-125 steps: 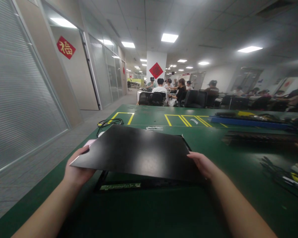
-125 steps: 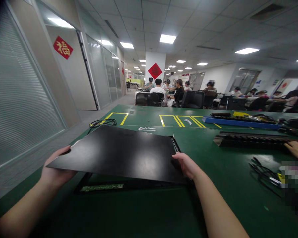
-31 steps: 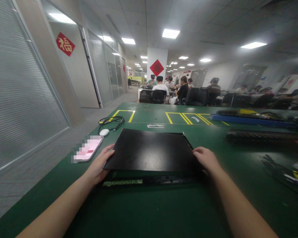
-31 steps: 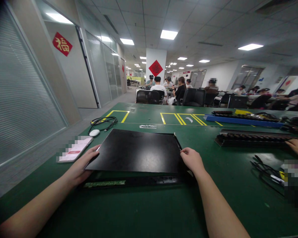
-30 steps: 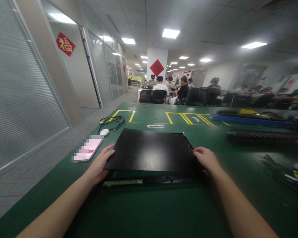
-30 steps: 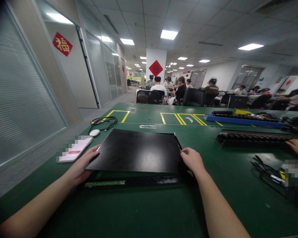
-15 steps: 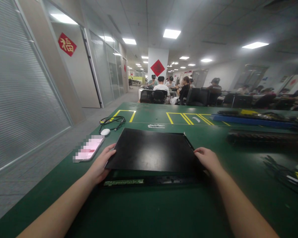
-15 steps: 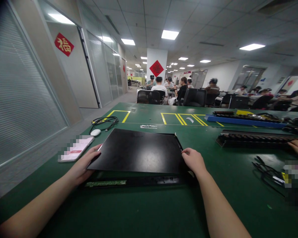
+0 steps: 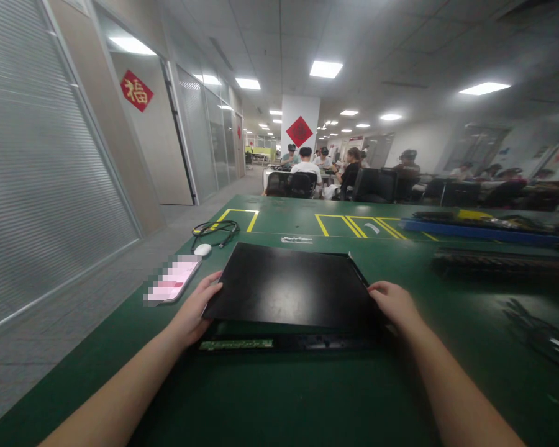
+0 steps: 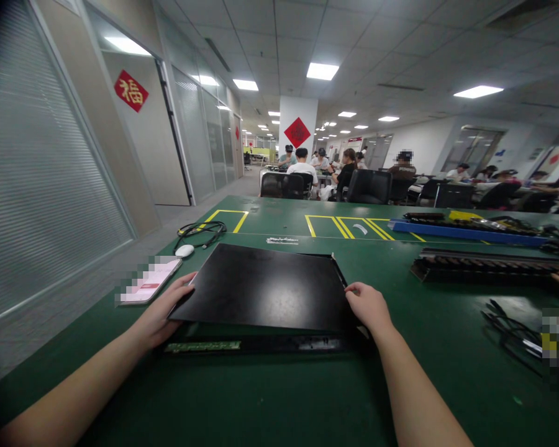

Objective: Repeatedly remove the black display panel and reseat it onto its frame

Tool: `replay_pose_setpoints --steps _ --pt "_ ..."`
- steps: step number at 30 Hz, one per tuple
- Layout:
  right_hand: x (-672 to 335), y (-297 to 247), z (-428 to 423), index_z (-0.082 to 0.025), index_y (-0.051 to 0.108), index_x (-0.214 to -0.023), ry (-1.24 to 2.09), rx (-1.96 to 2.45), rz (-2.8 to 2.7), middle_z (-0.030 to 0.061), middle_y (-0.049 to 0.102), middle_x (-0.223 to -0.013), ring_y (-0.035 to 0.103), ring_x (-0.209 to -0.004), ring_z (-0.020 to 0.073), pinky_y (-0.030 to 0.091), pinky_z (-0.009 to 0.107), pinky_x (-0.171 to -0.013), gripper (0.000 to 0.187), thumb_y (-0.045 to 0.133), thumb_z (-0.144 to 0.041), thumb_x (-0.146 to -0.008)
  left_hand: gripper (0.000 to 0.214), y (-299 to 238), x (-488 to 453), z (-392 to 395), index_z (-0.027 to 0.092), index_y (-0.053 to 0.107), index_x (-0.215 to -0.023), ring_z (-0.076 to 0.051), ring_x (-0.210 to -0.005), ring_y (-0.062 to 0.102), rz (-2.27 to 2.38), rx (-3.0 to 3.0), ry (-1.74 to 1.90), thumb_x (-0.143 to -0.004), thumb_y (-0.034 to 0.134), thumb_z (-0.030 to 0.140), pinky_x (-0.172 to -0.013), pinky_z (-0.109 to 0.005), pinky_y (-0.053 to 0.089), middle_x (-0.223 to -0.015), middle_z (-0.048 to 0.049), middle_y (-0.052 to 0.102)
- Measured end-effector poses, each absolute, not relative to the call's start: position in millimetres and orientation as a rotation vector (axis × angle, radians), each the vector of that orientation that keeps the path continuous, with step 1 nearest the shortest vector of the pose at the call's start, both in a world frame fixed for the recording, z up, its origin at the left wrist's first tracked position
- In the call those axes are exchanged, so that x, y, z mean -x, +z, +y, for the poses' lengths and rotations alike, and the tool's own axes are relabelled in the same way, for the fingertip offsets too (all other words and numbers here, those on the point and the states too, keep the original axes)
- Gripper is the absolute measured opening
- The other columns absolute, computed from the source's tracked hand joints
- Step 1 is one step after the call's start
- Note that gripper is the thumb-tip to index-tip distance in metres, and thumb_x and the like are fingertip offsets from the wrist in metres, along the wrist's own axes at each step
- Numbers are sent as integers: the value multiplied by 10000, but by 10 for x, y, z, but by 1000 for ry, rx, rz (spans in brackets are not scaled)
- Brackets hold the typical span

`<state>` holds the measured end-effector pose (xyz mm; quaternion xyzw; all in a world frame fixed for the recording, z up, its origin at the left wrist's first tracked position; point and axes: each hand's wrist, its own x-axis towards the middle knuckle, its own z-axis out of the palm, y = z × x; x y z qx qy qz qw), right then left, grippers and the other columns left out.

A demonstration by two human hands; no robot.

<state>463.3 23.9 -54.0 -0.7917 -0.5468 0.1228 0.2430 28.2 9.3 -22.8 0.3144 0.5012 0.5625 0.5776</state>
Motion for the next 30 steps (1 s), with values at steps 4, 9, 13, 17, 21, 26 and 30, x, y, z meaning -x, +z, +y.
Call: replay_pose_setpoints --steps 4,9,13,17,21,26,30 --pt "-4637 -544 240 -247 776 -913 346 2159 -1484 30 753 -874 655 -835 214 415 279 -676 256 549 -289 -800 392 -247 -275 96 181 623 -1211 -139 -666 710 1181 -744 1328 -825 659 126 -581 -197 535 -903 -28 771" --pt "-4645 -545 239 -247 778 -896 324 2141 -1493 30 757 -869 659 -829 206 415 272 -673 250 555 -274 -787 433 -274 -252 108 202 625 -1217 -174 -767 737 1176 -769 1309 -795 716 167 -634 -217 552 -968 -48 774" --pt "-4631 -532 229 -245 780 -904 332 2154 -1479 29 758 -864 664 -825 205 420 270 -669 252 559 -273 -787 382 -236 -275 95 205 626 -1204 -164 -737 731 1210 -743 1315 -832 668 129 -618 -210 546 -950 -48 776" --pt "-4620 -527 220 -242 780 -913 330 2139 -1487 30 767 -883 677 -847 209 436 272 -683 257 556 -277 -793 387 -204 -291 78 181 618 -1229 -176 -752 740 1193 -739 1318 -851 633 104 -635 -223 555 -944 -61 778" --pt "-4633 -537 227 -244 779 -892 298 2124 -1499 29 773 -887 688 -860 212 448 271 -698 237 562 -271 -800 417 -234 -270 93 171 621 -1239 -203 -807 754 1177 -748 1326 -830 665 98 -669 -245 567 -971 -77 781" --pt "-4655 -543 242 -238 779 -895 316 2136 -1484 31 772 -884 687 -856 213 448 275 -698 237 565 -278 -803 399 -252 -270 107 161 614 -1242 -192 -798 757 1184 -736 1331 -853 631 77 -665 -234 569 -944 -74 787" --pt "-4654 -541 247 -237 782 -894 317 2138 -1481 38 769 -882 683 -850 213 447 276 -688 243 565 -275 -790 334 -208 -308 87 149 650 -1170 -199 -835 755 1185 -705 1345 -847 626 68 -671 -227 567 -926 -78 790"
